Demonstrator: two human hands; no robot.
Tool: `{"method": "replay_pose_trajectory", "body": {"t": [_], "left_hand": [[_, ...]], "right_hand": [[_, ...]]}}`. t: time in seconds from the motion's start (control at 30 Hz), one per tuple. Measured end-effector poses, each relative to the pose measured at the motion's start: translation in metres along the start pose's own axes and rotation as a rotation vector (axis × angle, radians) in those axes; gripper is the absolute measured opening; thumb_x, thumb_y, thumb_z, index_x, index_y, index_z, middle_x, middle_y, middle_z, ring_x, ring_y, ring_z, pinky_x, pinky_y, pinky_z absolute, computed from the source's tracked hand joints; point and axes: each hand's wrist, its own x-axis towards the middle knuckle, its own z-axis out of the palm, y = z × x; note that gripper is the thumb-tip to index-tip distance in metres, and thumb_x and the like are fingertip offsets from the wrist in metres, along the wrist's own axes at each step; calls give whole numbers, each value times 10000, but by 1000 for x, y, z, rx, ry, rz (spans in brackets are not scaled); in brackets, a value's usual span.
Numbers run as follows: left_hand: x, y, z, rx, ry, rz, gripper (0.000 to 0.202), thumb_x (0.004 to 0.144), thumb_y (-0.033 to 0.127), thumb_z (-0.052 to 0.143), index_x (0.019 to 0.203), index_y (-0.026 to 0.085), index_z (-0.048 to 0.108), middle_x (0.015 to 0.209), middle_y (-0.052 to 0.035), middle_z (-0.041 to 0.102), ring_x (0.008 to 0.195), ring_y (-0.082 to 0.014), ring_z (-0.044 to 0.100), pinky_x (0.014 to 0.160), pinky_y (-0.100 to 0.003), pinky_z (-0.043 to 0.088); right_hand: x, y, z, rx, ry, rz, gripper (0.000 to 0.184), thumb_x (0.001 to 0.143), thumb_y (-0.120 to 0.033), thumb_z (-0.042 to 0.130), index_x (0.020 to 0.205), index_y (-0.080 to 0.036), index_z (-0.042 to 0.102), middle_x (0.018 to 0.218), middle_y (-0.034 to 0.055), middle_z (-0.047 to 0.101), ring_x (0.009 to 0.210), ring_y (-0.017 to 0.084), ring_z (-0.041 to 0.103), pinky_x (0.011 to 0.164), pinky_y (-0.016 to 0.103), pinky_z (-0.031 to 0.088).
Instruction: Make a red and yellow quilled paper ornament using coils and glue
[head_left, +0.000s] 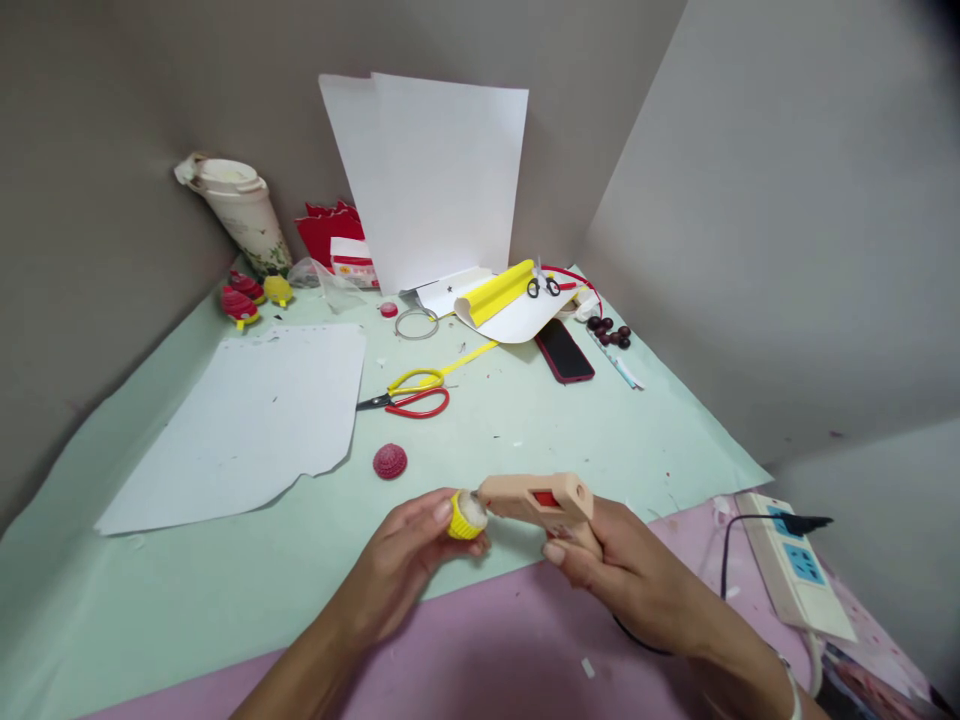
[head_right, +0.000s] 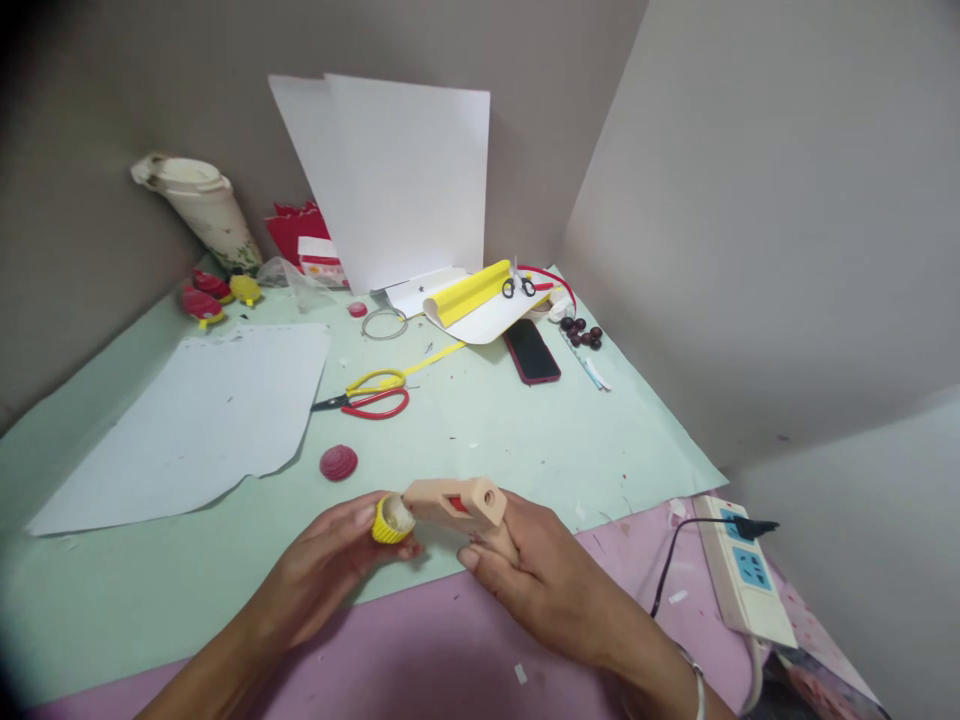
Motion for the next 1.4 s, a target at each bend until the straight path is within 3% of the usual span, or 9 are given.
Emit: {"method": "replay_pose_trajectory", "body": {"t": [0.17,0.43,0.53,0.63,0.83,1.0,1.1,1.23,1.4], "left_hand": [[0,0,2,-28,12,-19,304,917,353,543,937,113,728,890,-114,659,803,-229,600,808,-379,474],[-1,1,3,-89,31,-40,300,893,354,575,878,102,736,819,-101,662,737,-220,607,785,-392,488],[-1,1,3,-133,36,-43,286,886,348,580,835,113,733,806,-85,659,689,-211,608,772,-406,497],[-1,1,5,-136,10,-58,332,908,362,536,833,101,729,810,-108,668,737,-244,626,729,-384,498],[-1,-1,4,-197,-19,-101,400,925,408,478,815,110,720,721,-81,657,690,-230,631,841,-432,480],[-1,-4,2,-203,-35,-129,443,938,436,442,799,110,708,718,-80,644,719,-247,643,802,-407,476],[0,-3,4,-212,-32,-137,437,934,440,450,790,112,701,739,-77,646,700,-241,643,790,-404,477],[0,-2,6,-225,-36,-148,428,942,429,438,790,120,692,706,-79,651,707,-249,643,778,-402,476],[0,-2,5,-251,-41,-174,453,943,448,433,779,113,690,704,-82,664,702,-263,669,771,-397,477]], "right_hand": [[1,-3,0,14,-27,-50,379,958,-298,517,1331,-252,559,1225,66,631,1090,227,590,961,328,460],[2,-5,1,43,-41,-72,394,944,-245,536,1337,-262,562,1255,62,623,1104,217,592,973,310,455],[2,-6,1,52,-15,-69,376,964,-280,511,1337,-259,559,1193,59,645,1123,224,582,1009,332,437],[2,-7,2,47,-69,-73,345,960,-279,514,1296,-253,592,1182,60,648,1086,222,591,996,334,448],[2,-5,3,1,-20,-71,344,956,-275,516,1292,-241,580,1205,72,626,1074,224,582,994,338,440],[1,-2,5,-32,-35,-72,238,941,-234,536,1153,-252,643,1048,37,642,970,198,586,965,316,433],[0,-2,6,-31,-3,-72,243,945,-243,534,1170,-251,627,1063,40,636,977,199,579,960,313,428],[1,-5,6,-39,-84,-100,230,946,-210,523,1122,-273,657,1024,18,647,949,187,578,941,303,431],[1,-4,7,-92,-36,-82,185,947,-249,526,1066,-249,668,984,32,648,929,194,590,917,306,450]]}}
